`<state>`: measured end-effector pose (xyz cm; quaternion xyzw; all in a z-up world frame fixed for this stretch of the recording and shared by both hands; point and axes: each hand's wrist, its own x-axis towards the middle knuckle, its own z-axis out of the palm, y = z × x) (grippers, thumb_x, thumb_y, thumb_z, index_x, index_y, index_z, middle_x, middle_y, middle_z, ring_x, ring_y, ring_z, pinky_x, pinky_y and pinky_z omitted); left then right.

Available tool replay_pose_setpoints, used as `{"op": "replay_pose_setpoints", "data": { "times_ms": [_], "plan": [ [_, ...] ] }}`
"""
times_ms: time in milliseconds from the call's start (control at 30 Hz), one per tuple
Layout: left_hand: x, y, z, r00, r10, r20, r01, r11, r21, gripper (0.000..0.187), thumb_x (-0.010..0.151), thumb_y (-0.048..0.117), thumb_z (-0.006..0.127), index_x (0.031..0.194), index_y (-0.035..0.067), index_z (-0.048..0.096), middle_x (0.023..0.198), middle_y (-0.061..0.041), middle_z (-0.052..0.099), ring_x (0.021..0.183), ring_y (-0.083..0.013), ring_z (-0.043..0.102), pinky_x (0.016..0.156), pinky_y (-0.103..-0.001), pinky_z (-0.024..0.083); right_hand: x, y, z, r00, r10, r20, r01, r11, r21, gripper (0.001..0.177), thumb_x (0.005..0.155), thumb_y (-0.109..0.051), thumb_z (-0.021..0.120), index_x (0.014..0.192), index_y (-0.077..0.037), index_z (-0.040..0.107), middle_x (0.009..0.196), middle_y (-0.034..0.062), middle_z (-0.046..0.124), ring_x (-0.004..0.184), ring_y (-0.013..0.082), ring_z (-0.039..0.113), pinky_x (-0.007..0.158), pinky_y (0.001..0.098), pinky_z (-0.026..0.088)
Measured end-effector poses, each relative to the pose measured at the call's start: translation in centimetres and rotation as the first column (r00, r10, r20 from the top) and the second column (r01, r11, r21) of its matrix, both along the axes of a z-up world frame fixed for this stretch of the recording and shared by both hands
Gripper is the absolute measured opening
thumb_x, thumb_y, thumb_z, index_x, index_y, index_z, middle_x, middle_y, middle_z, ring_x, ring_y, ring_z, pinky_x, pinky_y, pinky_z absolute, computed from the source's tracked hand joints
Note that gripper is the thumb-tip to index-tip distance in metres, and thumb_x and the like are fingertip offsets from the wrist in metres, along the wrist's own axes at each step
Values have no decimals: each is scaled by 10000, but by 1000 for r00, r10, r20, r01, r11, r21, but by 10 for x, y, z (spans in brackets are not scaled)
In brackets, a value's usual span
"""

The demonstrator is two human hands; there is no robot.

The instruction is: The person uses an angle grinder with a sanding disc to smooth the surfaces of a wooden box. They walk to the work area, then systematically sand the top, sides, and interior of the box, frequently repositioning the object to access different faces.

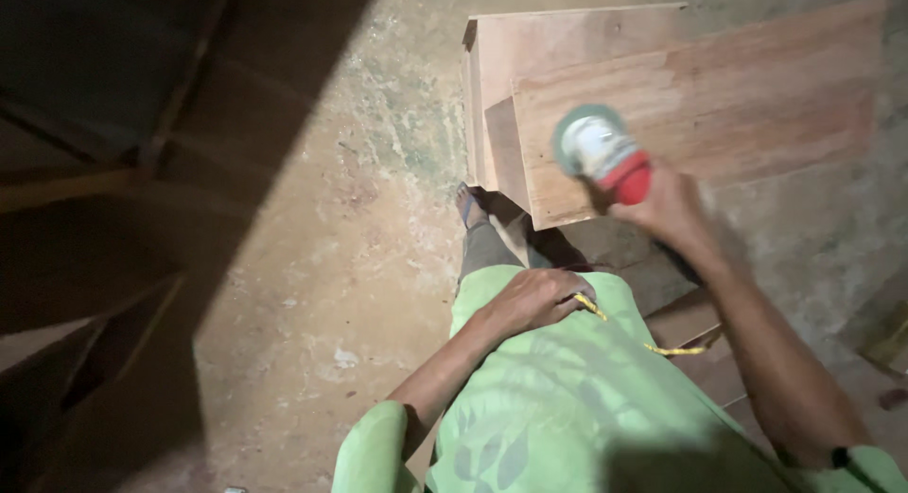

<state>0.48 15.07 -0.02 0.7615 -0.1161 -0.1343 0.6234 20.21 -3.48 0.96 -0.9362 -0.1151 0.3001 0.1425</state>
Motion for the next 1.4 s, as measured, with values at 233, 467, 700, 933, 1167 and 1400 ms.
{"op": "replay_pose_setpoints", "data": {
  "times_ms": [233, 467, 700, 933, 1167, 1400],
  "plan": [
    [-8, -1, 0, 999, 39, 35, -38, 999, -6, 155, 935, 166, 642, 1070, 124, 706, 1036, -86, 731, 955, -324, 696, 776, -449, 552, -1, 3, 23, 1000, 9, 6, -9, 997, -73, 732, 628, -361, 902, 1252, -65, 658, 1056, 213, 731, 972, 379, 719, 825, 479, 564],
    [-11, 4, -1, 1000, 10, -12, -10, 1000, 9, 163, 936, 175, 654, 1078, 124, 716, 992, -101, 727, 928, -335, 695, 767, -459, 543, 14, -101, 31, 917, -399, 4, 399, 916, -39, 599, 762, -384, 854, 1183, 0, 670, 1082, 232, 745, 1003, 347, 735, 865, 478, 579],
    [-5, -6, 2, 1000, -13, -11, 13, 1000, -5, 135, 934, 181, 656, 1045, 130, 714, 991, -87, 731, 936, -319, 703, 778, -453, 549, -34, -4, 16, 999, 28, -29, -31, 993, -113, 783, 631, -335, 881, 1320, -77, 613, 1086, 218, 727, 993, 402, 708, 848, 489, 554],
    [-16, -2, 5, 999, 29, 20, -29, 1000, 2, 160, 944, 166, 641, 1084, 128, 708, 1044, -90, 731, 970, -327, 694, 804, -451, 556, -16, -42, 9, 998, -62, 4, 62, 993, -95, 791, 617, -353, 917, 1281, -36, 628, 1107, 245, 719, 1024, 405, 705, 849, 495, 556],
    [-12, 4, 0, 1000, -12, -1, 12, 1000, 3, 160, 934, 171, 648, 1075, 123, 709, 1026, -95, 728, 968, -328, 695, 798, -457, 551, -4, -115, 20, 952, -298, 78, 300, 954, -16, 713, 671, -308, 879, 1275, -20, 636, 1144, 226, 727, 1025, 377, 726, 849, 470, 569],
    [-11, -9, 1, 999, -42, -14, 42, 999, 20, 148, 932, 181, 656, 1060, 140, 717, 997, -76, 737, 952, -311, 707, 795, -445, 560, -59, 3, 34, 993, 48, -105, -66, 982, -178, 754, 646, -383, 866, 1313, -121, 630, 1046, 235, 741, 990, 422, 714, 844, 507, 563]
  ]
}}
